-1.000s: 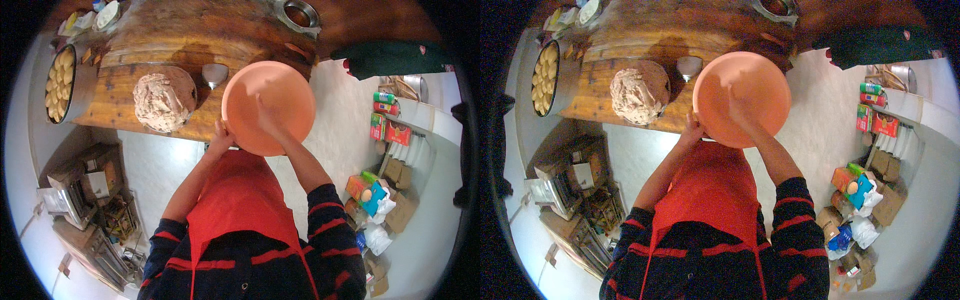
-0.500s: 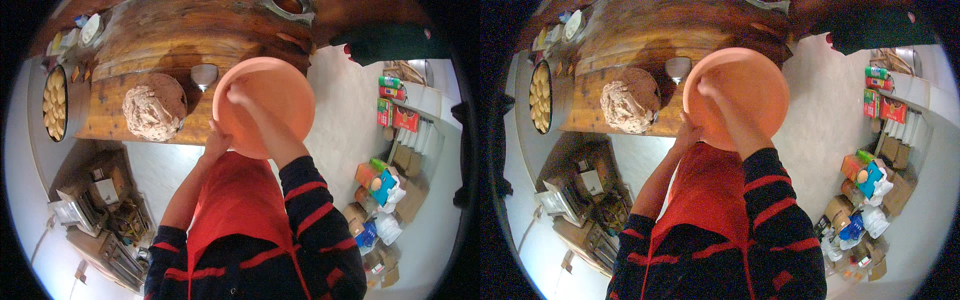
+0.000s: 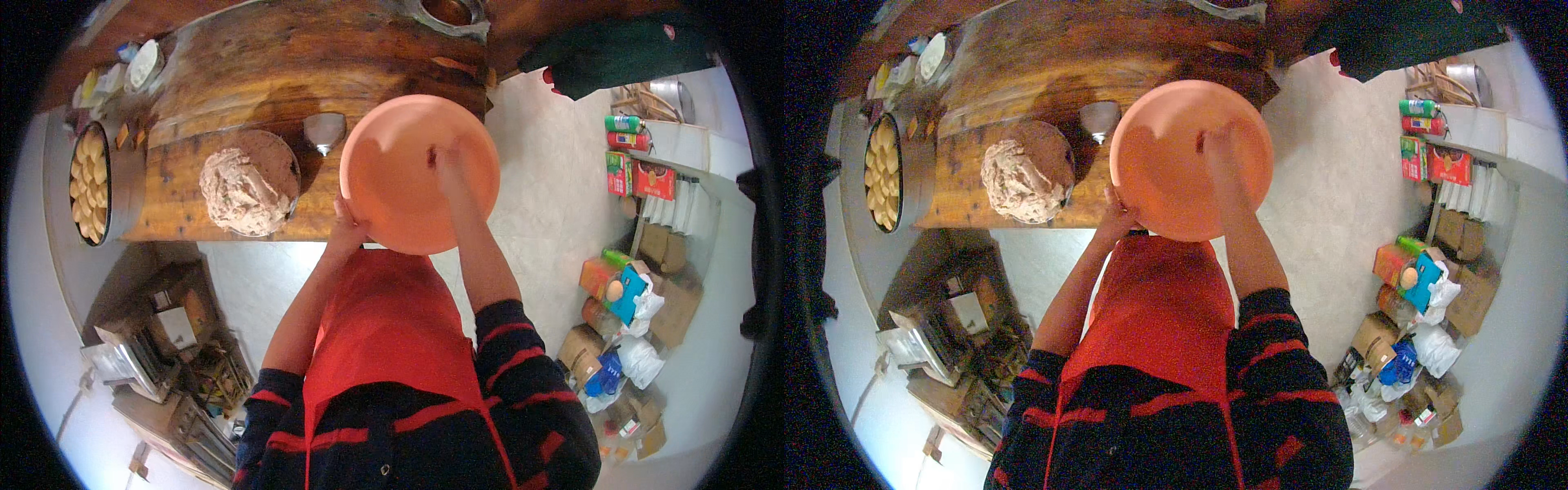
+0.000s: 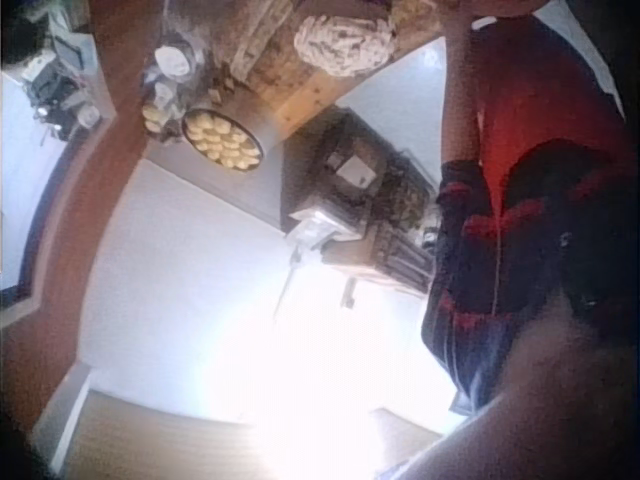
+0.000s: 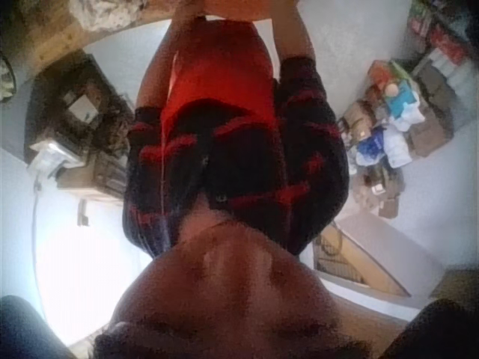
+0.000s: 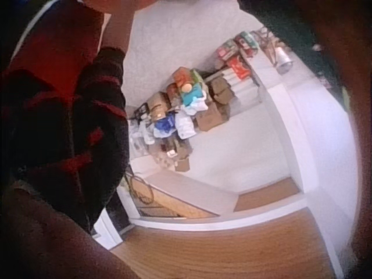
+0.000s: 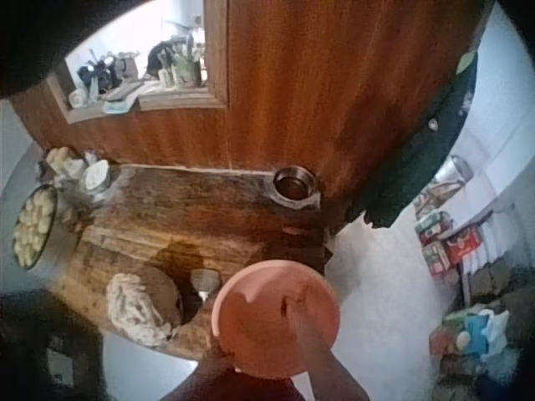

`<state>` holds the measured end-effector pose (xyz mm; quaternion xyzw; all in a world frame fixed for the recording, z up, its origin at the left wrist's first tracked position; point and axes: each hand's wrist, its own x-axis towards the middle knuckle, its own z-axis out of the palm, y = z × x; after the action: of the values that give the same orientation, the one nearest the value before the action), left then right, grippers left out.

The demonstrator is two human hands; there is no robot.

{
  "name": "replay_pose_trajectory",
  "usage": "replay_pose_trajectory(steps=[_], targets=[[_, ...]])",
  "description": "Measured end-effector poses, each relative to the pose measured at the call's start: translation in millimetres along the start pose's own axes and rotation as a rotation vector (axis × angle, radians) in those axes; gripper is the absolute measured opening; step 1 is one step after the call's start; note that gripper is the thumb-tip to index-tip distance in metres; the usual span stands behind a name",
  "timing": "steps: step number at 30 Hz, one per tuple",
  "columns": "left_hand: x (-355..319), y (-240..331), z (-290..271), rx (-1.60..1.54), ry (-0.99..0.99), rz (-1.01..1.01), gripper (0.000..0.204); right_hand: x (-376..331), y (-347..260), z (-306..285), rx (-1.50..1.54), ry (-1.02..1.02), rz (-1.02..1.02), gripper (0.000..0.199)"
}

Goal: The person kneads a large ball of dough on a wooden table, then transfers it to a refrigerator for storage. They also handle a small bowl and a pink basin during the process.

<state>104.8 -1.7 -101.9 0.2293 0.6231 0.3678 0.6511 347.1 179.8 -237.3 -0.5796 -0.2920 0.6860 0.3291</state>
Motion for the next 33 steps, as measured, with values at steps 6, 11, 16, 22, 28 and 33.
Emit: replay_pose_trajectory(steps=[6, 11, 16, 22, 28, 33], targets=[[-43, 38, 3, 1.122, 0.232, 0.735, 0.078, -178, -11, 64, -0.982, -0.173, -0.665, 0.044], [-62, 45, 4, 1.283, 0.226, 0.822, 0.059, -235, -60, 117, -1.07, -0.49, -0.592, 0.069], [-70, 33, -14, 1.358, 0.37, 0.9, 0.046, -249, -59, 123, -0.997, -0.67, -0.573, 0.078], [-84, 26, -22, 1.319, 0.437, 0.846, 0.027, -269, -49, 127, -0.772, -0.724, -0.462, 0.083], [-93, 29, -38, 1.318, 0.53, 0.739, 0.024, -274, -72, 133, -0.84, -0.775, -0.467, 0.09], [-105, 24, -27, 1.343, 0.459, 0.767, 0.032, -274, -90, 144, -0.833, -0.874, -0.322, 0.098]])
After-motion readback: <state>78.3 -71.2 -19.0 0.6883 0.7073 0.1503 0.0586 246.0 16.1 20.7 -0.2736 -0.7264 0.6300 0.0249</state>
